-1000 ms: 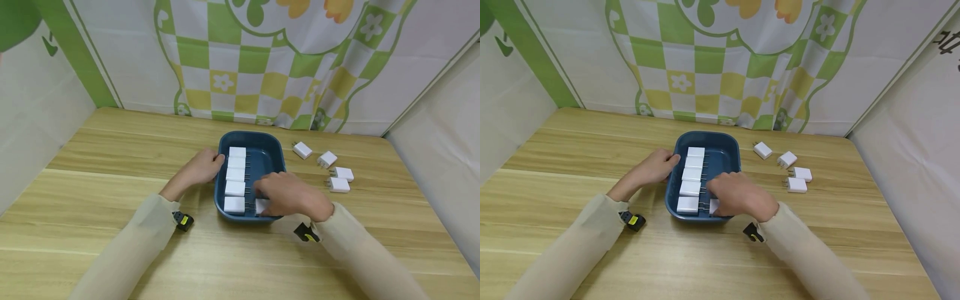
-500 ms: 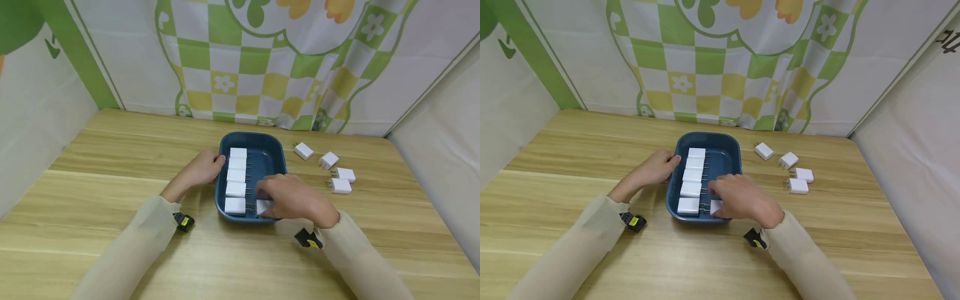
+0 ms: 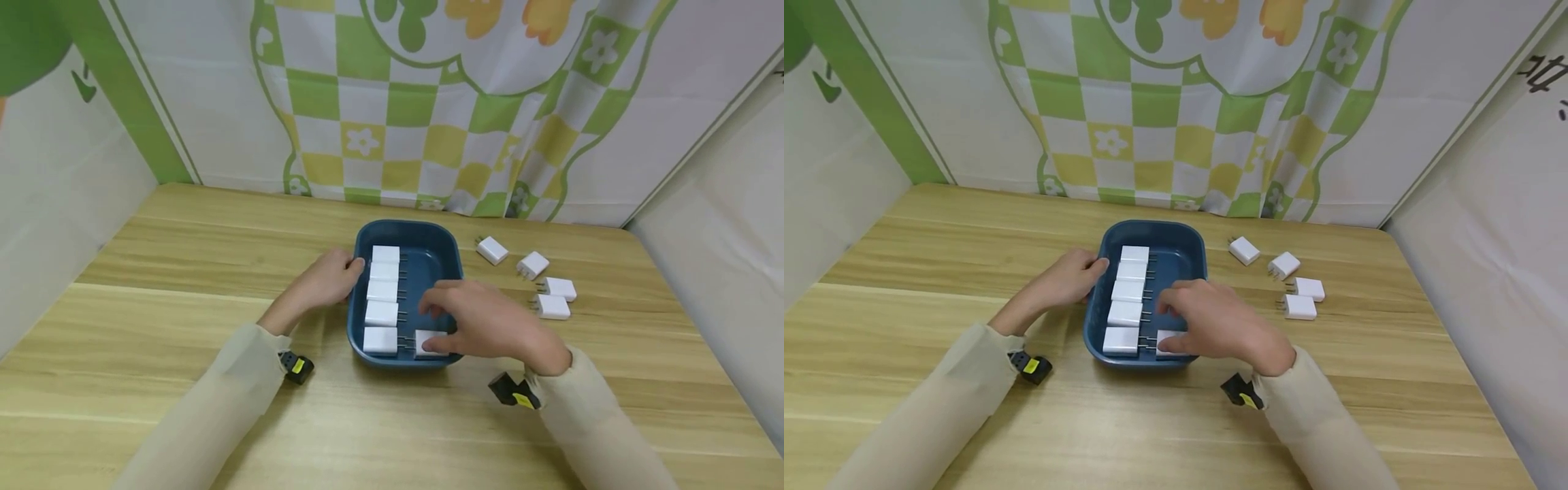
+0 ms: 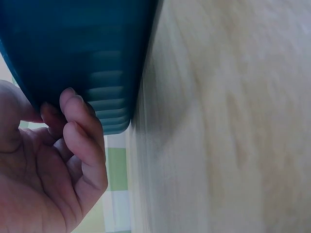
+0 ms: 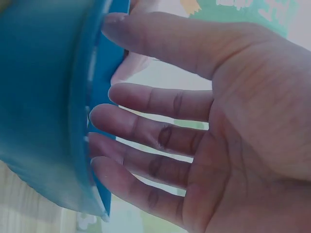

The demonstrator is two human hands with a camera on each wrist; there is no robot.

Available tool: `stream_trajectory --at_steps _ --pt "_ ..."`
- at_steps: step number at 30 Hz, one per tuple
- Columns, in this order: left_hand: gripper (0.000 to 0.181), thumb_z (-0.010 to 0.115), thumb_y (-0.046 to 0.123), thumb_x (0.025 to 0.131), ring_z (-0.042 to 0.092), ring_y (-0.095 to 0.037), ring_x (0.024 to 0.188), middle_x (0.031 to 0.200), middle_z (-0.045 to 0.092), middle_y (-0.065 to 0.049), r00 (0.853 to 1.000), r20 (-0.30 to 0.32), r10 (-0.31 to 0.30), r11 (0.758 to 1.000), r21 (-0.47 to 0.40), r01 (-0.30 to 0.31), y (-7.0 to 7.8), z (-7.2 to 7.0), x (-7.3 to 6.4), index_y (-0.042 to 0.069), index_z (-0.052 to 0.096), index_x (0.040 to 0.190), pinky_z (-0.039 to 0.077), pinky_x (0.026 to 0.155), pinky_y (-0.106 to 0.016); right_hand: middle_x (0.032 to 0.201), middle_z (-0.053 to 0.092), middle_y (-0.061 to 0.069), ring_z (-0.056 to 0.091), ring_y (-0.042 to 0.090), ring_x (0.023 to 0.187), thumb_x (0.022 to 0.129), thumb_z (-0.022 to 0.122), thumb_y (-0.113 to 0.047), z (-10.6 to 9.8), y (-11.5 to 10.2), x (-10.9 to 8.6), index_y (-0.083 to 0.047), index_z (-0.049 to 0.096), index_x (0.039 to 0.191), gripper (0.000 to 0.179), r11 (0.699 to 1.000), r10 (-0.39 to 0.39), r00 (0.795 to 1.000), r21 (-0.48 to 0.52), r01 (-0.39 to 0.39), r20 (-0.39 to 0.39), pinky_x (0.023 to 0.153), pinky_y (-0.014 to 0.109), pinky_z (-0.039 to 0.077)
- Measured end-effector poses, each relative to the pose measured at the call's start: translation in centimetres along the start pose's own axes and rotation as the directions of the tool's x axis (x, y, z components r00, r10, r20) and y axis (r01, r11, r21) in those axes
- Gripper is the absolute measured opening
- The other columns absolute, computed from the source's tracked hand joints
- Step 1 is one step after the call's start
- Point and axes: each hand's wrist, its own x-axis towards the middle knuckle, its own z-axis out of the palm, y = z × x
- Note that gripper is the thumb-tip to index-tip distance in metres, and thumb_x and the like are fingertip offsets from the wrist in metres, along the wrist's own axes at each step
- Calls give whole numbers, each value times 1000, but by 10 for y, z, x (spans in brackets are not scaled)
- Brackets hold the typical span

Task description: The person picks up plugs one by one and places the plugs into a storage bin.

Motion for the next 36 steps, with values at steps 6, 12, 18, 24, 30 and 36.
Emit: stream_trajectory --at_steps 6,12,18,24,30,36 --pt "44 37 21 109 45 -17 48 56 47 -3 1000 3 -13 1000 -3 13 0 0 0 7 53 70 37 49 -29 112 67 4 66 20 98 89 80 -32 -8 1 -6 -10 70 119 39 1000 9 1000 26 -8 -22 81 33 55" --pt "44 37 22 109 45 -17 48 57 47 -3 1000 6 -17 1000 -2 17 0 -1 0 7 52 71 38 49 -29 109 67 1 66 18 97 88 81 -32 -18 7 -15 -12 70 117 38 1000 12 996 2 -12 -84 82 35 54" --pt "43 36 22 109 46 -17 50 58 48 -3 1000 8 -26 1000 -2 26 1 -2 0 6 54 73 39 50 -29 105 69 1 65 18 98 85 84 -30 -29 22 -24 -10 70 113 37 999 24 982 -17 -27 -186 86 39 53" --pt "43 37 21 109 46 -17 50 58 48 -3 1000 11 -24 1000 -6 24 1 -2 0 6 54 72 38 50 -29 102 69 3 65 21 96 86 83 -28 -37 42 -30 -6 69 113 37 995 101 971 10 -101 -218 85 43 53" --pt "43 37 21 109 46 -16 49 58 48 -3 1000 10 -18 1000 -2 18 1 -1 1 7 53 72 38 49 -28 104 68 7 63 25 97 89 80 -31 -43 63 -40 -5 69 116 39 973 230 958 69 -221 -172 86 47 52" --pt "44 37 20 109 45 -17 49 57 47 -3 1000 15 -16 1000 -2 16 1 0 0 6 53 71 38 49 -29 106 69 13 64 31 100 89 78 -38 -46 84 -45 -2 70 115 45 953 304 947 40 -301 -105 85 49 51"
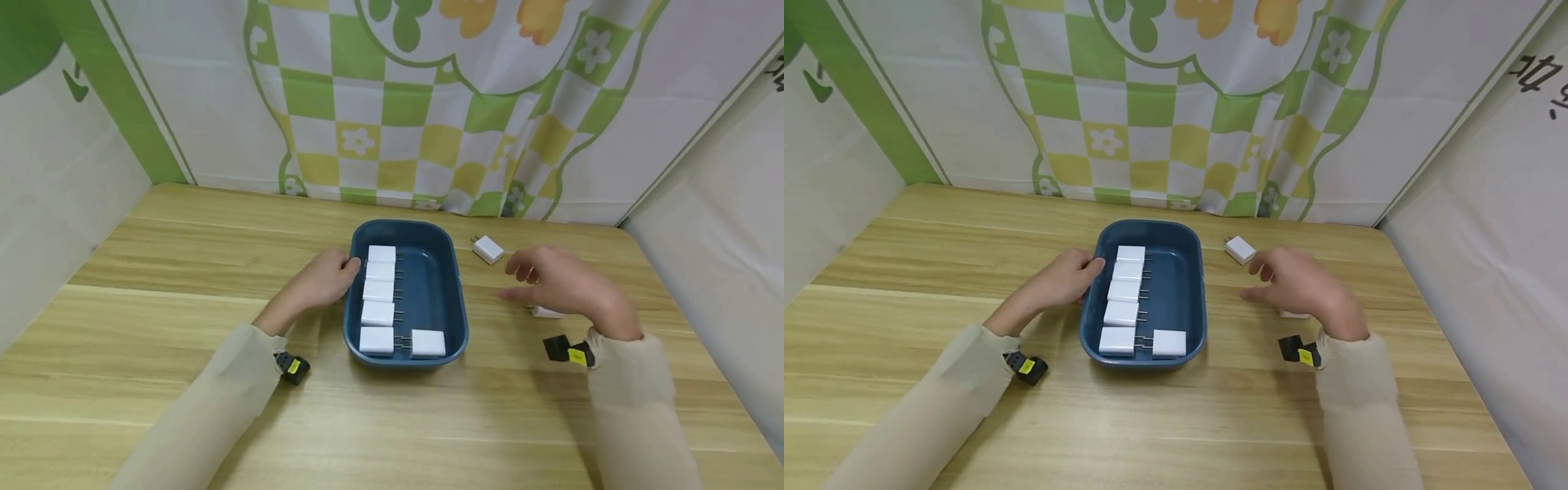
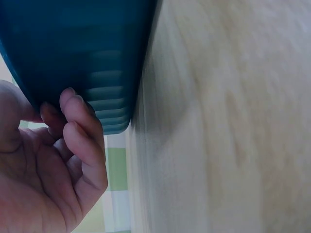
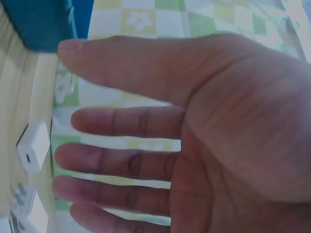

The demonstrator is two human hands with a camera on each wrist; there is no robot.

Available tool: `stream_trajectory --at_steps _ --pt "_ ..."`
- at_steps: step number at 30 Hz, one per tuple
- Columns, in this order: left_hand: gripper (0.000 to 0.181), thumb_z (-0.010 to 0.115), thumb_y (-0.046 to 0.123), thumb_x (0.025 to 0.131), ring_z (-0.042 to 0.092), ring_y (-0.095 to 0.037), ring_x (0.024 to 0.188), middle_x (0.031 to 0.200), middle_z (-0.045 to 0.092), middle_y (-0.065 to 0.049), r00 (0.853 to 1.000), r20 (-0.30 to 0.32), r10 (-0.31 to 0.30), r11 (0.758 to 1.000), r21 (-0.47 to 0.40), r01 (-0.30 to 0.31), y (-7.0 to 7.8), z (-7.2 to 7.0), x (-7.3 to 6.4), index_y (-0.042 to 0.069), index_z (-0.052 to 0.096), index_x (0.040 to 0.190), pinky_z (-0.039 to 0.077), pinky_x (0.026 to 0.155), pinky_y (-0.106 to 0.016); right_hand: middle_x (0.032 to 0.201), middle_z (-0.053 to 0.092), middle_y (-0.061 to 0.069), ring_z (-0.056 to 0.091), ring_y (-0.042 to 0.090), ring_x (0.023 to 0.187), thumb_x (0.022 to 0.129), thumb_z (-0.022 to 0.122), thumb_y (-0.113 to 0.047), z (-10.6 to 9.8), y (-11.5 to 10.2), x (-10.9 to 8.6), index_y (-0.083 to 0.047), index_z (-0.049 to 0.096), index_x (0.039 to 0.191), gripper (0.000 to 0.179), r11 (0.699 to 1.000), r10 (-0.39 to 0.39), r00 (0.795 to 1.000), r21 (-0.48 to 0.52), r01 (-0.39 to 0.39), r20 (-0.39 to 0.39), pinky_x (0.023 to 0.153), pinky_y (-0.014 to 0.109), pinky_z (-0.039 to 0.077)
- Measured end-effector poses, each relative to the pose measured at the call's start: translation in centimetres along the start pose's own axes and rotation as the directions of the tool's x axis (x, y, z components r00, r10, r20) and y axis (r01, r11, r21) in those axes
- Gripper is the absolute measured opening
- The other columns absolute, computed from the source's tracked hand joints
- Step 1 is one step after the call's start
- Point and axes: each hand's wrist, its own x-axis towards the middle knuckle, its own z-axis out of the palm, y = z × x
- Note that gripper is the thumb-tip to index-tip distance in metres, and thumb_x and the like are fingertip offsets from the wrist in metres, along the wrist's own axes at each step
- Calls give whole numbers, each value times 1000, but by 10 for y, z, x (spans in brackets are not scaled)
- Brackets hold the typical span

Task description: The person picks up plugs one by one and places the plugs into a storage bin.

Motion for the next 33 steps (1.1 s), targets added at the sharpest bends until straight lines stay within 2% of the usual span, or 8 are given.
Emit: stream_trajectory --at_steps 9,17,22,27,33 --pt "43 37 20 109 45 -16 49 57 47 -3 1000 1 6 1000 -1 -6 -1 -1 1 5 55 73 38 50 -28 109 70 19 66 33 100 91 75 -38 1 22 2 4 67 120 52 997 73 993 -24 -71 97 84 51 52" --pt "43 37 20 109 45 -16 48 57 47 -3 1000 0 2 1000 2 -2 -1 0 0 6 54 72 37 49 -28 107 68 19 66 28 93 90 76 -35 1 40 3 8 63 124 56 986 166 966 -25 -164 197 79 48 53" --pt "44 37 20 109 45 -16 48 56 47 -3 1000 1 -3 1000 -1 3 -2 0 0 6 54 72 37 49 -28 108 68 19 65 31 96 88 78 -37 2 46 3 7 64 126 60 981 196 958 -33 -193 210 81 49 53" --pt "43 37 20 109 46 -16 49 58 48 -3 1000 -9 -7 1000 -2 7 -1 1 0 5 55 73 38 49 -29 102 69 15 63 28 91 87 80 -35 3 52 4 7 65 123 58 979 201 955 -25 -201 218 78 45 52" --pt "43 36 20 109 47 -16 50 58 49 -3 1000 -12 -28 1000 -10 28 1 1 0 4 56 75 39 49 -28 102 69 15 64 29 93 85 81 -33 3 56 4 8 64 121 56 978 209 949 -27 -209 238 81 49 52"
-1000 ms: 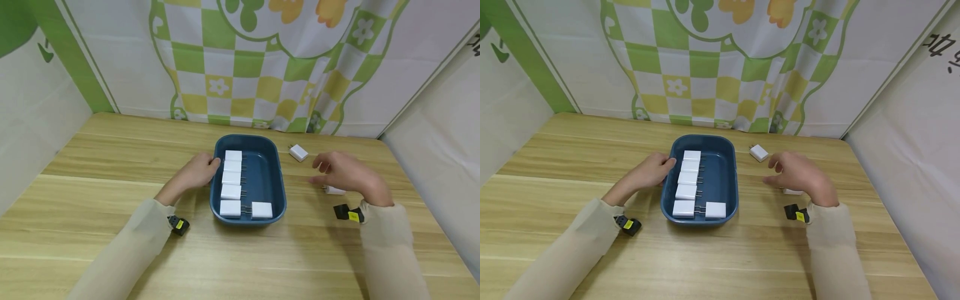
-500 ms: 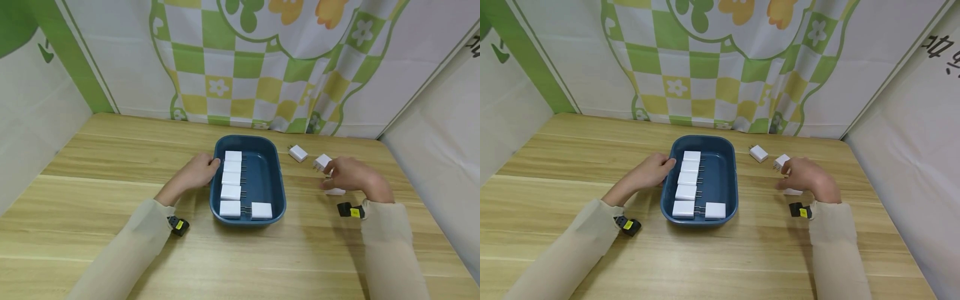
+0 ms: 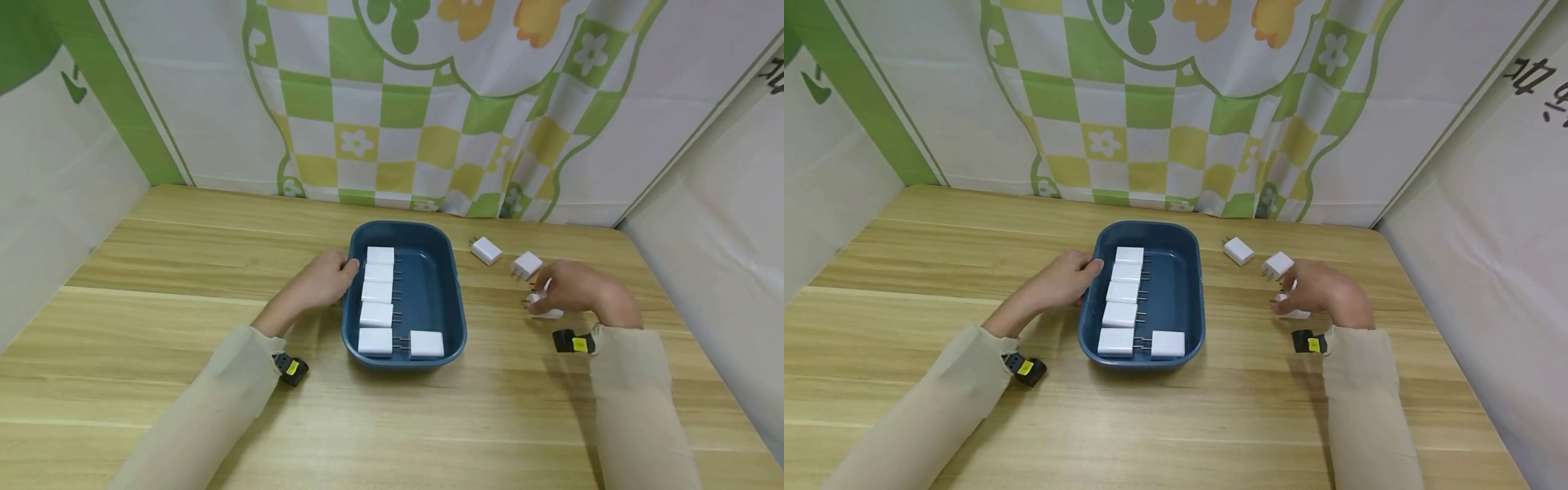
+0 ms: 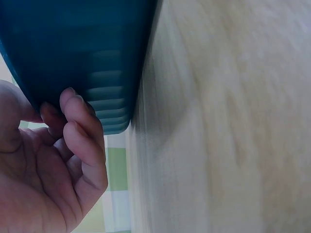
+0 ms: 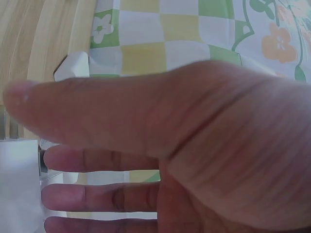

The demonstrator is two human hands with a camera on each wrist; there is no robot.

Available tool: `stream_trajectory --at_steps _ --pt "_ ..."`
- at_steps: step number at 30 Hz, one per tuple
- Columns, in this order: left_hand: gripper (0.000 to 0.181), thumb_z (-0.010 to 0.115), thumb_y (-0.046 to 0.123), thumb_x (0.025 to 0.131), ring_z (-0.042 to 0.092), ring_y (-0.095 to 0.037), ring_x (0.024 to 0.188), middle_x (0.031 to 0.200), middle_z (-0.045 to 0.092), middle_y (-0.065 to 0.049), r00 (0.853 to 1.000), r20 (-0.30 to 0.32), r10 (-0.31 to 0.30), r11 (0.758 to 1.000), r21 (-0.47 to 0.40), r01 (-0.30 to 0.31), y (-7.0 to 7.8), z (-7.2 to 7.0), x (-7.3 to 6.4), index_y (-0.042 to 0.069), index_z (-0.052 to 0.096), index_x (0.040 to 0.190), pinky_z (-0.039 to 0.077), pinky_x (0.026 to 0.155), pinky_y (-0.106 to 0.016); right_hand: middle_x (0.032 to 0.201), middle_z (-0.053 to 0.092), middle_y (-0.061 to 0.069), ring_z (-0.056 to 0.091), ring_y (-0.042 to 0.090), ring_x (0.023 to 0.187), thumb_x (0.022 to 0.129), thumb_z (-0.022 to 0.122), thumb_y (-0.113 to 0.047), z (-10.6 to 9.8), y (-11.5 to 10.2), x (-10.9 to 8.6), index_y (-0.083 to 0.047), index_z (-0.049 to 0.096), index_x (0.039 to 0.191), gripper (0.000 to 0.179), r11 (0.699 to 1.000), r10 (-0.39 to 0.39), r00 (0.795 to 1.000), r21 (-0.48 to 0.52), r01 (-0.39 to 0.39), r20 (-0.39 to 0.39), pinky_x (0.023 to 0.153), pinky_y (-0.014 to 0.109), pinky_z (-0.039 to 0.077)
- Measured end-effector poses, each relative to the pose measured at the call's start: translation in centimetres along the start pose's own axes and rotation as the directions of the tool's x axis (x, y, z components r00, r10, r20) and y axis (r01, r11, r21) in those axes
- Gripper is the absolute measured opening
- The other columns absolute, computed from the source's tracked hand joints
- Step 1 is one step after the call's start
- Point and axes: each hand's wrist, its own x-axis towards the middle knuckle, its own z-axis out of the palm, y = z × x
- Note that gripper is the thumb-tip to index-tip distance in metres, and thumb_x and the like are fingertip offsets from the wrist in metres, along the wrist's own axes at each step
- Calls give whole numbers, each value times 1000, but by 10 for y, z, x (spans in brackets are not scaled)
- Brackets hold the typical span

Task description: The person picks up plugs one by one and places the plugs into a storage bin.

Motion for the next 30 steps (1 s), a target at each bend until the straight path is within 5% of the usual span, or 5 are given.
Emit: stream_trajectory --at_steps 20,30 --pt "42 36 21 109 47 -17 51 60 50 -4 1000 1 7 1000 22 -7 -1 0 1 4 56 76 39 51 -29 87 67 5 57 19 75 79 86 -21 4 3 3 4 72 99 35 998 -64 998 -23 64 0 67 36 49" --pt "42 36 21 109 48 -17 52 60 50 -4 1000 8 -1 1000 6 1 -2 -1 1 4 57 77 39 51 -29 88 65 3 54 20 77 76 87 -13 10 -3 3 -5 73 92 22 999 25 998 33 -27 61 65 34 47"
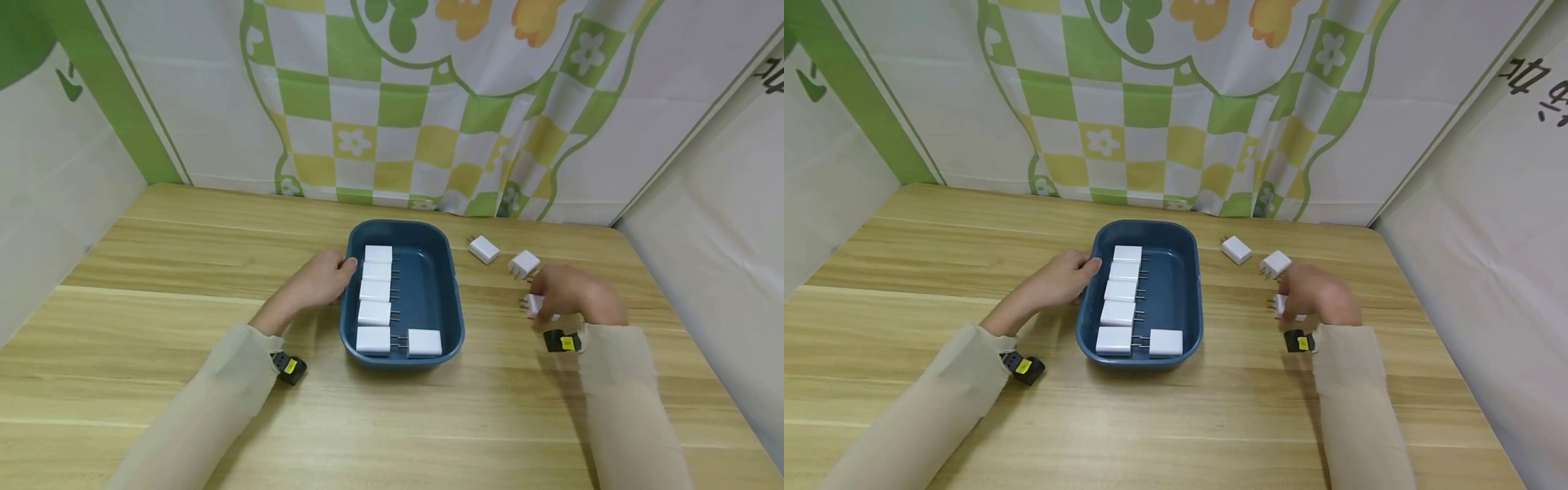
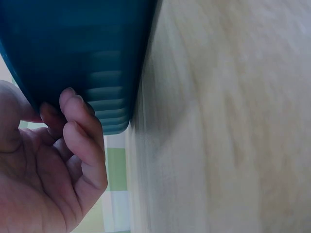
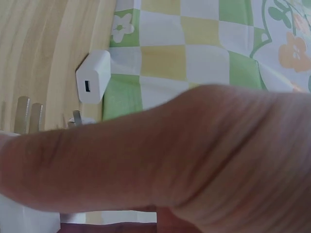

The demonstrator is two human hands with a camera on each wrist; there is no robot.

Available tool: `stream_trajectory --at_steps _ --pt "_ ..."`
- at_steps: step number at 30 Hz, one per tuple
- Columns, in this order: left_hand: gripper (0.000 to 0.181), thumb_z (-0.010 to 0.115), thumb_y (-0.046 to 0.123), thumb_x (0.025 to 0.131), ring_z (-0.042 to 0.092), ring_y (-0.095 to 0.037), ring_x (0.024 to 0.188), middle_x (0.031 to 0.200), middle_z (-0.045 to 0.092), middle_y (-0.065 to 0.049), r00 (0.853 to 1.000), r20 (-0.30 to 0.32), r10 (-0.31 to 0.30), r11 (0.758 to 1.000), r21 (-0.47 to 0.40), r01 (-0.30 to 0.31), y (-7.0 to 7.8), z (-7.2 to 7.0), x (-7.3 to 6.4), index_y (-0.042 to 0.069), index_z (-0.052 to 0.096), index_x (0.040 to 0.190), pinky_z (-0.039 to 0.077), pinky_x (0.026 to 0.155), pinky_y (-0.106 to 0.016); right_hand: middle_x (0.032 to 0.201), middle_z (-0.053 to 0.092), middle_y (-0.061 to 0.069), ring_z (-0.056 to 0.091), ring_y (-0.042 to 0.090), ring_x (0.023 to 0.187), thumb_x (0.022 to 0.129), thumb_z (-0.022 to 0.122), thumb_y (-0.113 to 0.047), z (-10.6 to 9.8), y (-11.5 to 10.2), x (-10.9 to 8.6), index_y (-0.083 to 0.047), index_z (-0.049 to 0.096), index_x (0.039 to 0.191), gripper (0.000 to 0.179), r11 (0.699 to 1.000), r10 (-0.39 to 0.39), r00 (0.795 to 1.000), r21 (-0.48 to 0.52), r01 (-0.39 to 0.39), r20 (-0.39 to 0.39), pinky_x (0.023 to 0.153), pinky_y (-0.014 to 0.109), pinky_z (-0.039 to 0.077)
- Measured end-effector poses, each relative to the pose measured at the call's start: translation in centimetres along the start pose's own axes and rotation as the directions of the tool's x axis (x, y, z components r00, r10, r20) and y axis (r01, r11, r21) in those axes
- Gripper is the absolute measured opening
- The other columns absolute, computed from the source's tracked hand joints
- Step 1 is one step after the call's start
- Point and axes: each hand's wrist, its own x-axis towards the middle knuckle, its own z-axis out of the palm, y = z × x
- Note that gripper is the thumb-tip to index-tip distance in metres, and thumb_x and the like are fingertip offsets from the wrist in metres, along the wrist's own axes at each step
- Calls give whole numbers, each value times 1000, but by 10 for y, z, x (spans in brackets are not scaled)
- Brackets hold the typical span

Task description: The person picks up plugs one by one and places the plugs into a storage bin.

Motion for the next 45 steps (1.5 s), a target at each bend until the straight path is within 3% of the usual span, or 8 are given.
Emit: stream_trajectory --at_steps 8,20,45 --pt "42 36 20 109 48 -17 51 59 50 -4 1000 -11 16 1000 14 -16 0 0 -1 5 56 75 39 51 -29 88 65 5 55 21 77 73 87 -8 3 0 4 -3 71 94 26 999 34 999 8 -34 13 66 36 46" --pt "42 36 20 109 47 -16 50 58 49 -3 1000 -3 18 1000 -1 -18 0 0 -1 5 56 75 39 50 -29 105 65 15 59 29 93 74 89 -9 6 0 8 4 61 114 51 996 82 996 33 -81 -25 78 48 51" --pt "43 37 20 109 48 -17 50 59 50 -4 1000 -7 20 1000 14 -20 -1 1 2 5 55 73 40 50 -29 100 65 13 58 28 85 79 85 -13 6 -2 7 2 64 114 44 997 71 997 -16 -71 -19 70 43 50"
